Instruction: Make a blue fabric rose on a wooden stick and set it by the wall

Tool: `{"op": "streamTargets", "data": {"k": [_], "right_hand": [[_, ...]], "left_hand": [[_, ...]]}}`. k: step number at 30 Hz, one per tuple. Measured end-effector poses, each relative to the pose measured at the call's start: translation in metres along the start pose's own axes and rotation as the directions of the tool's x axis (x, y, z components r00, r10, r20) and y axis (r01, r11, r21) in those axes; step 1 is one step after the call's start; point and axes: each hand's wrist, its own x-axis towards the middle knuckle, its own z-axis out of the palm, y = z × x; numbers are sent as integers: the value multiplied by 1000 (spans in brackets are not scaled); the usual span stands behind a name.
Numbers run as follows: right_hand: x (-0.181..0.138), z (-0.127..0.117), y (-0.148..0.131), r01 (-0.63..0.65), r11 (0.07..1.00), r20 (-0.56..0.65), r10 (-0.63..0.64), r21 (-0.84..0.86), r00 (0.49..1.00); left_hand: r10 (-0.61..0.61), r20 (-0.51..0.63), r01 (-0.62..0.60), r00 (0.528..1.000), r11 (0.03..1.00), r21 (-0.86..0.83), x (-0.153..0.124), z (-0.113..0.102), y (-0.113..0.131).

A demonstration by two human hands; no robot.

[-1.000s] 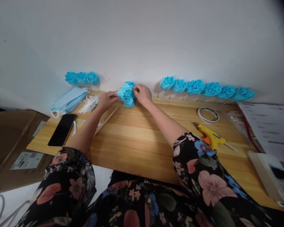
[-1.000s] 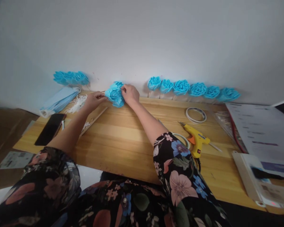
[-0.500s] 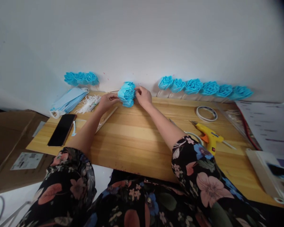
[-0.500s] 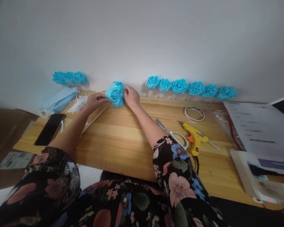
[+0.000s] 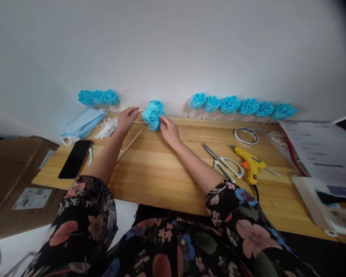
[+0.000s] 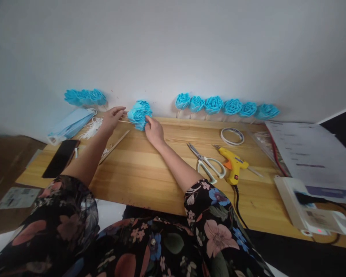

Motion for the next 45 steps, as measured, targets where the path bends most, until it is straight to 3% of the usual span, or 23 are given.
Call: {"op": "streamTargets", "data": {"k": [8,11,14,17,19,21,24,27,31,37,45], "right_hand": [[-9,-3,-18,34,993,45,-29,-109,999],[-37,-14,-27,89,990,35,-85,-109,996],[-88,-35,-40,210,975,125,-200,-77,972],[-145,-64,-48,281,957,220,-260,-71,940],[-178,-88,-44,263,954,207,-232,-141,950],[-206,-114,-30,187,950,150,-153,-252,977],[-232,-150,0,9,901,-39,-28,-433,999],[-237,-174,23,-147,803,-139,80,-578,987],[-224,-182,30,-126,715,-35,141,-688,989],[-219,-174,13,-232,597,-94,253,-768,963],[-239,-172,13,-241,621,-98,256,-746,962]], "left_hand": [[-13,-24,13,1000,999,36,1,-1,-1],[1,-64,6,998,995,104,-4,-6,4],[78,-125,-53,989,980,192,-20,-11,11],[108,-149,-91,983,989,116,-53,-16,21],[101,-77,-96,992,993,61,-85,-19,31],[53,-10,-53,999,999,-12,-123,-22,43],[-26,90,28,996,999,-18,-179,-21,58],[-72,210,73,975,997,5,-221,-13,61],[-60,287,27,956,993,117,-247,6,54],[-16,265,-24,964,989,145,-252,14,48],[27,297,-74,954,986,149,-252,12,49]]}}
